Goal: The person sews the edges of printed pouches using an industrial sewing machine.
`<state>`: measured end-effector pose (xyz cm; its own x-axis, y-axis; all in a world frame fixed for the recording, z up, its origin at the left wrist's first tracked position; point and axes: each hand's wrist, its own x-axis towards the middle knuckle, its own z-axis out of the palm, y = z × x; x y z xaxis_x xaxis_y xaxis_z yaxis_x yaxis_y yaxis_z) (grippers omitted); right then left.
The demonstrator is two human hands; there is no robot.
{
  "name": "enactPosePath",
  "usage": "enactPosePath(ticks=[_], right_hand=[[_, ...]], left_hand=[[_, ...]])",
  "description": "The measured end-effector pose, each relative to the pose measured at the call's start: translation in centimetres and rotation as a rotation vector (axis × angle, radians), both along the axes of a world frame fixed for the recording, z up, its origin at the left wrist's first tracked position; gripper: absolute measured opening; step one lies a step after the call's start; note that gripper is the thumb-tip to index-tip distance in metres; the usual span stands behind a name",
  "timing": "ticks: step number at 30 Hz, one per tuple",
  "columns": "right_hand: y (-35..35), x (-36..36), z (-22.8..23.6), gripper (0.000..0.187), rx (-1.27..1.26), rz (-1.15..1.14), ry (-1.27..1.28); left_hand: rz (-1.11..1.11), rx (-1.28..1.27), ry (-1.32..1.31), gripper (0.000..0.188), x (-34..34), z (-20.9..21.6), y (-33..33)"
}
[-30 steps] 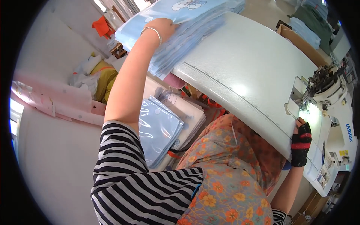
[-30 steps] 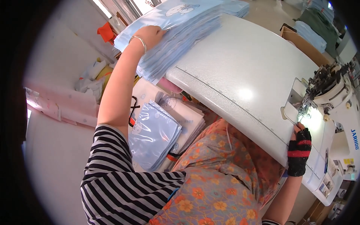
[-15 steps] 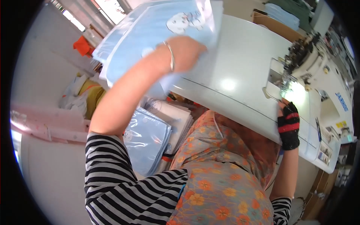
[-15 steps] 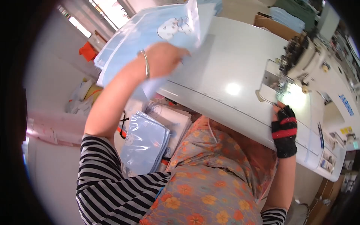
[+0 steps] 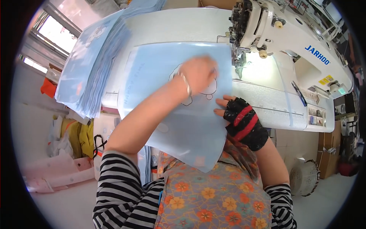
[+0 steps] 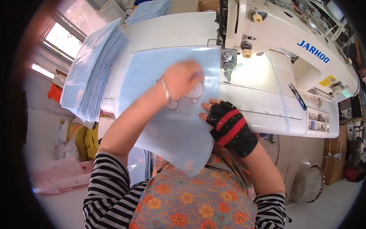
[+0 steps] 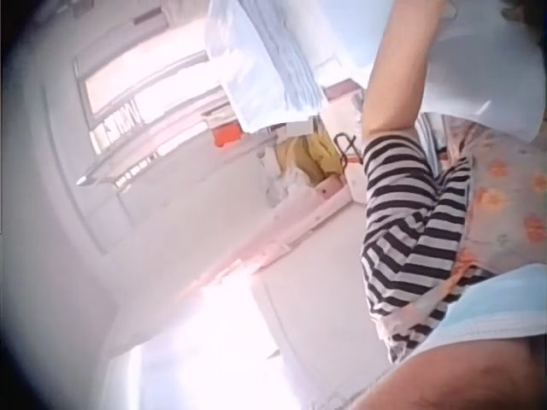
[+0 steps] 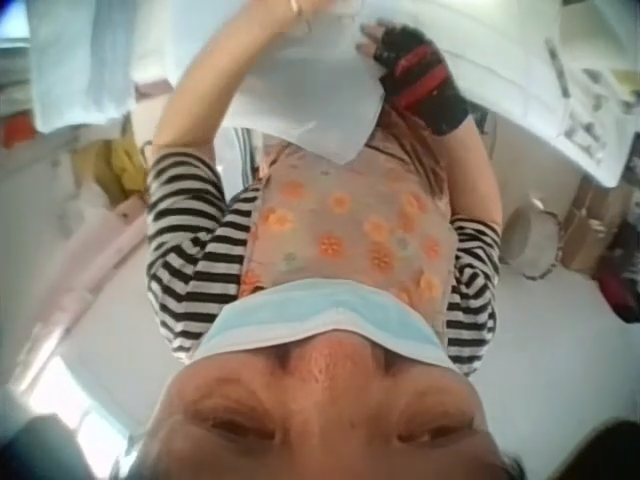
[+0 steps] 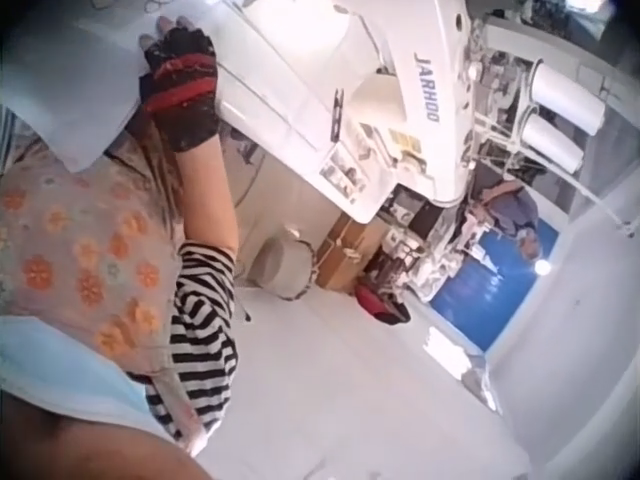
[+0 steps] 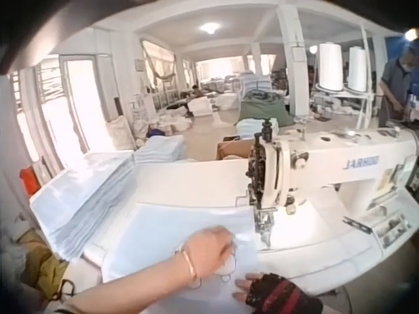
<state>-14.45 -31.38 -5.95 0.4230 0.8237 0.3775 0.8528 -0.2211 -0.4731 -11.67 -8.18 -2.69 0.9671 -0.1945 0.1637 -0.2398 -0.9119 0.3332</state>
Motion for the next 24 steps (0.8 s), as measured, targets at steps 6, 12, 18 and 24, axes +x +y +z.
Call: enactPosePath(ticks=[6, 12, 18, 24], right_hand=[[0.1, 0.1, 0.1, 0.036, 0.034, 0.01, 0.008], [0.5, 0.3, 0.2, 0.036, 0.106, -0.023, 0.052], [1.0, 0.0, 0.0, 0.035, 0.118, -0.003, 0.043], [1.5, -1.1, 0.4, 0.037, 0.063, -0.008, 0.042]], left_hand=[[0.211, 0.186, -0.271, 0.023, 8.2, -3.6, 1.7], [0.252, 0.038, -0.225, 0.019, 9.4, -4.0, 2.3], [0.187, 0.224, -0.25, 0.01, 10.0, -3.5, 3.0], [0.141, 0.24, -0.18, 0.015, 9.8, -2.9, 3.1]])
